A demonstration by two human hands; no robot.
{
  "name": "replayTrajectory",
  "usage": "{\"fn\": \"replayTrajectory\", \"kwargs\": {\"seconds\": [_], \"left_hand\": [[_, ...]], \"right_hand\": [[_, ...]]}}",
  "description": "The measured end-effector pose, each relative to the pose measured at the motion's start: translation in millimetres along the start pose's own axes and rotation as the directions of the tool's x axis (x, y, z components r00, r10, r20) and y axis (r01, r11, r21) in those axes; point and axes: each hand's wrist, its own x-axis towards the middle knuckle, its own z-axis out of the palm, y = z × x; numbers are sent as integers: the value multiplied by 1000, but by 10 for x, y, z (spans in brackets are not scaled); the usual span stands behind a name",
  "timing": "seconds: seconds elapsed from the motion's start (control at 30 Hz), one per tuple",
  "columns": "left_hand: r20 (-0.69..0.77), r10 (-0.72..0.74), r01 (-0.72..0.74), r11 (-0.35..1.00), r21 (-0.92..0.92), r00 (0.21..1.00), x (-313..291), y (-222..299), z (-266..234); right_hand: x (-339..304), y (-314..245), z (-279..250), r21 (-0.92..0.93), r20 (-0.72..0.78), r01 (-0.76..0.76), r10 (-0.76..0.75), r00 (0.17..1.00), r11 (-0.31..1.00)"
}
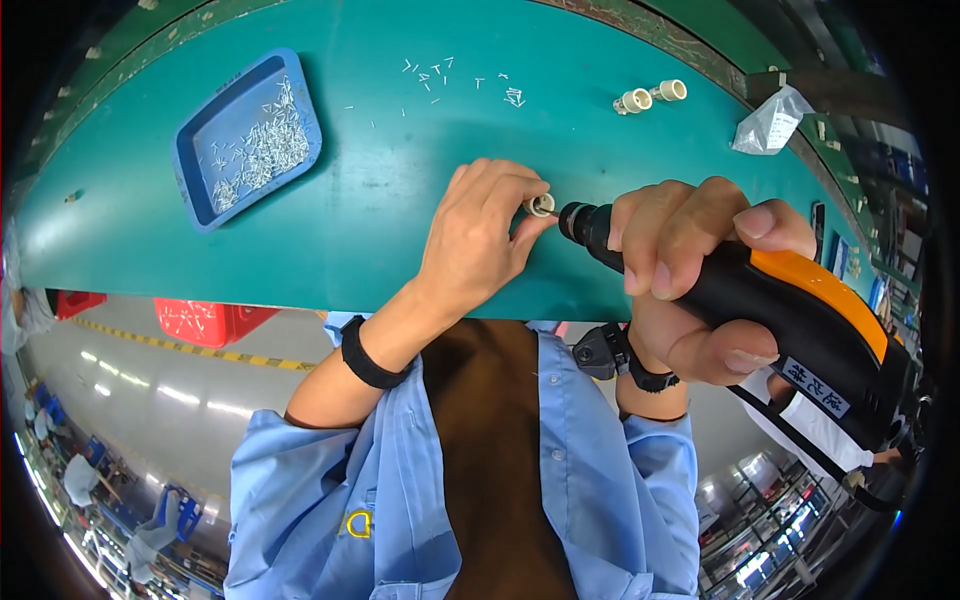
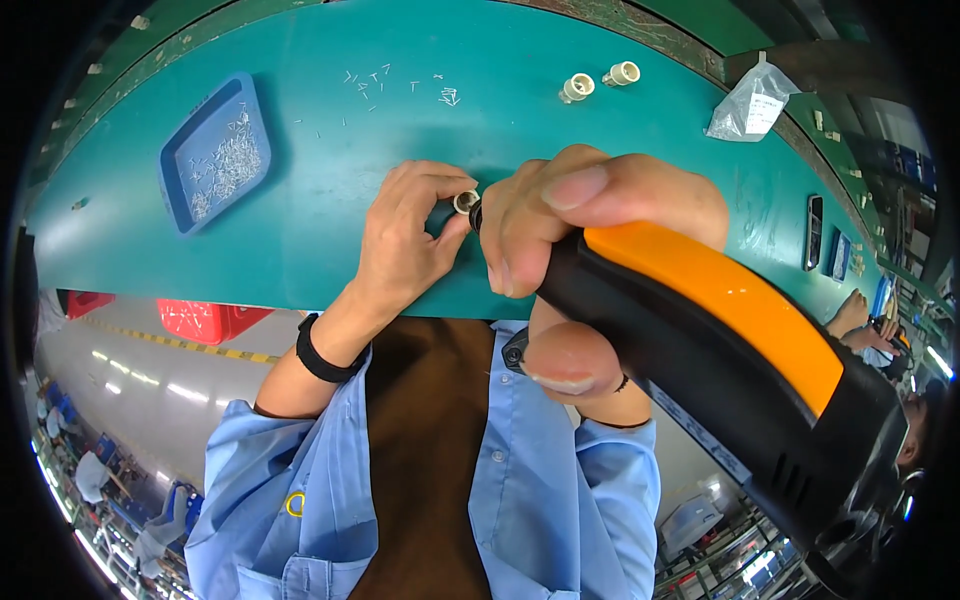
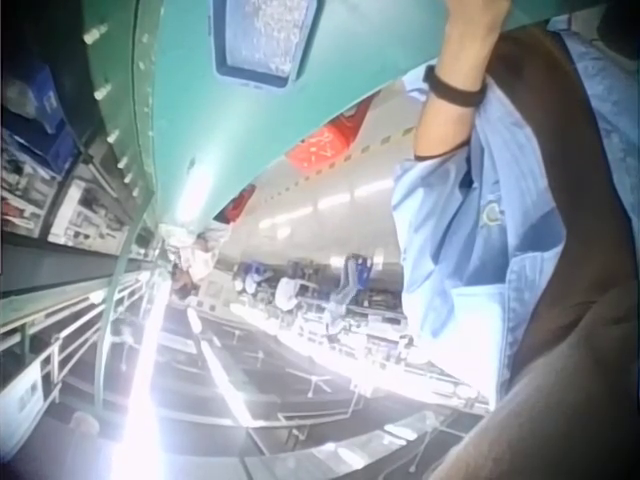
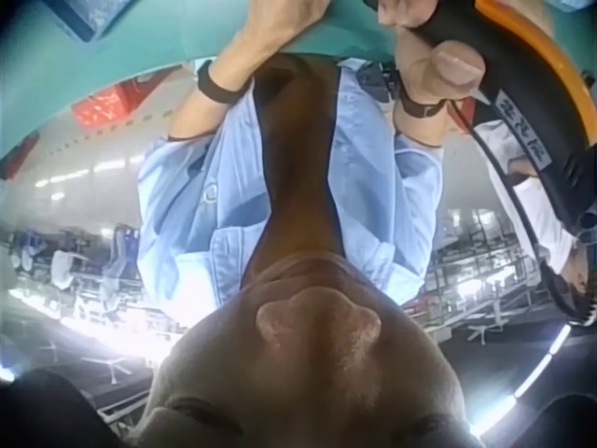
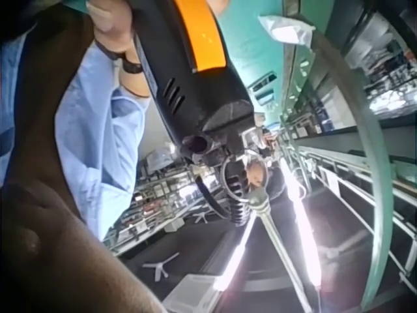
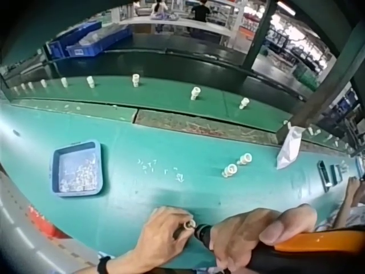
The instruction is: The person picks up a plastic component from a conveyor belt, inserts a metal pin into it by hand, and uses an electric screwdriver to drive the pin in before returning the component to the belt.
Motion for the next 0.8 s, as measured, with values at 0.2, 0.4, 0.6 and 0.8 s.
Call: {"fn": "replayTrajectory", "kwargs": {"seconds": [0.2,0.4,0.6,0.8], "left_hand": [[1,-3,3,1000,-14,1000,48,-11,-28],[5,20,-20,1000,19,1000,53,17,-55],[35,58,-60,996,63,998,108,162,-76],[31,-60,59,998,13,998,814,383,-385]], "right_hand": [[54,-8,97,-48,-67,-93,90,994,994],[67,-9,215,-105,-137,-107,92,986,989],[77,-234,198,-33,-253,-29,20,967,999],[104,-922,-276,-140,-318,307,-336,886,941]]}}
